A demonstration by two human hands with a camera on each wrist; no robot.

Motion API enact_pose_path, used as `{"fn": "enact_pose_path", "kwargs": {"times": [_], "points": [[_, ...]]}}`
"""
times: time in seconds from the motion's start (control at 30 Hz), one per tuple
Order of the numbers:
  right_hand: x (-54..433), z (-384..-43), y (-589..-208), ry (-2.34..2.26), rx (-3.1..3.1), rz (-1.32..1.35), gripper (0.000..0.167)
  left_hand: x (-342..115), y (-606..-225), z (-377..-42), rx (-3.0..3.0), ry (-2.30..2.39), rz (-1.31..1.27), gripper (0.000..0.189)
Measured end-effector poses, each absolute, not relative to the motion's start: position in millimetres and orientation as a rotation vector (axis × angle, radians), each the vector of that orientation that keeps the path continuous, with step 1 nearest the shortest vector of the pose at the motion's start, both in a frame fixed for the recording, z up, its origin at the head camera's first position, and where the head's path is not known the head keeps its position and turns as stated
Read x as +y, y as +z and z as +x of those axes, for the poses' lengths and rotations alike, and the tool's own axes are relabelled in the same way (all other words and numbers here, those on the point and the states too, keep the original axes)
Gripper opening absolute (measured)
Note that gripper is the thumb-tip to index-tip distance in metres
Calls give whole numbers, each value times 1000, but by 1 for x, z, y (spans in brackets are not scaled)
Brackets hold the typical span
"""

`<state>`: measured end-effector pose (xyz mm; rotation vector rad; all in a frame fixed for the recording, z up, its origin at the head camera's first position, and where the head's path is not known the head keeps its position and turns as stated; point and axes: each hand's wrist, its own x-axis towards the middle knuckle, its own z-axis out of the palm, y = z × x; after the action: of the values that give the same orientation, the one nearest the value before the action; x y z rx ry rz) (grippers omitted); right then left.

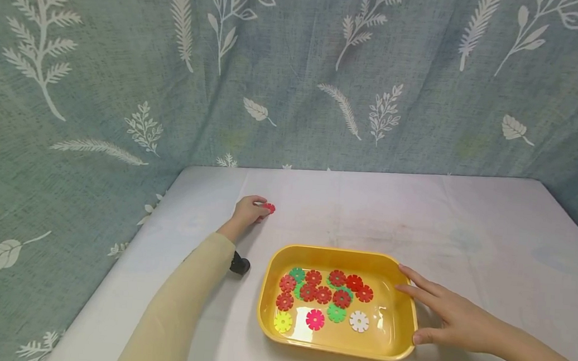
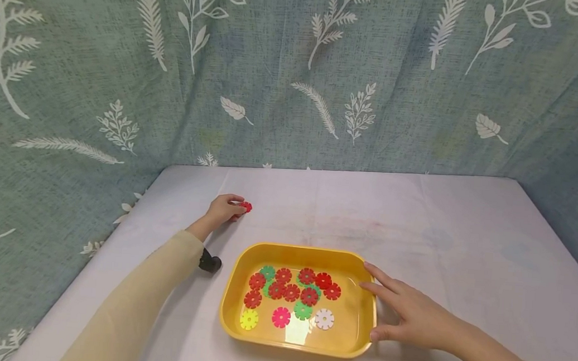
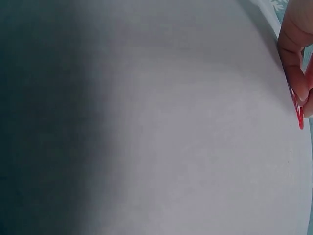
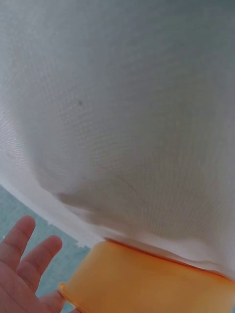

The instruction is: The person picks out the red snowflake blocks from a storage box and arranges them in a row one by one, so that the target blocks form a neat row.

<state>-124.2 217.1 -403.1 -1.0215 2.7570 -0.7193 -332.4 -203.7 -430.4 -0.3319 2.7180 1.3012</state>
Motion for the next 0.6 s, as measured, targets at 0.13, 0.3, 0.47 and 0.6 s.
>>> {"fn": "enact_pose_path", "kwargs": {"times": [0.13,0.3,0.47,0.6], "points": [[217,-124,-403,-718,2763,-1024,70,-206,-432,-333,2706,1319,-340,38],[217,-125,-403,-715,2765,-1033,70,-209,-429,-332,2671,1363,-314,39],[217,-124,-402,-715,2759,-1028,69,-212,-423,-329,2634,1371,-287,41],[217,-123,-401,-722,2749,-1008,69,-213,-414,-328,2636,1375,-197,39]]}}
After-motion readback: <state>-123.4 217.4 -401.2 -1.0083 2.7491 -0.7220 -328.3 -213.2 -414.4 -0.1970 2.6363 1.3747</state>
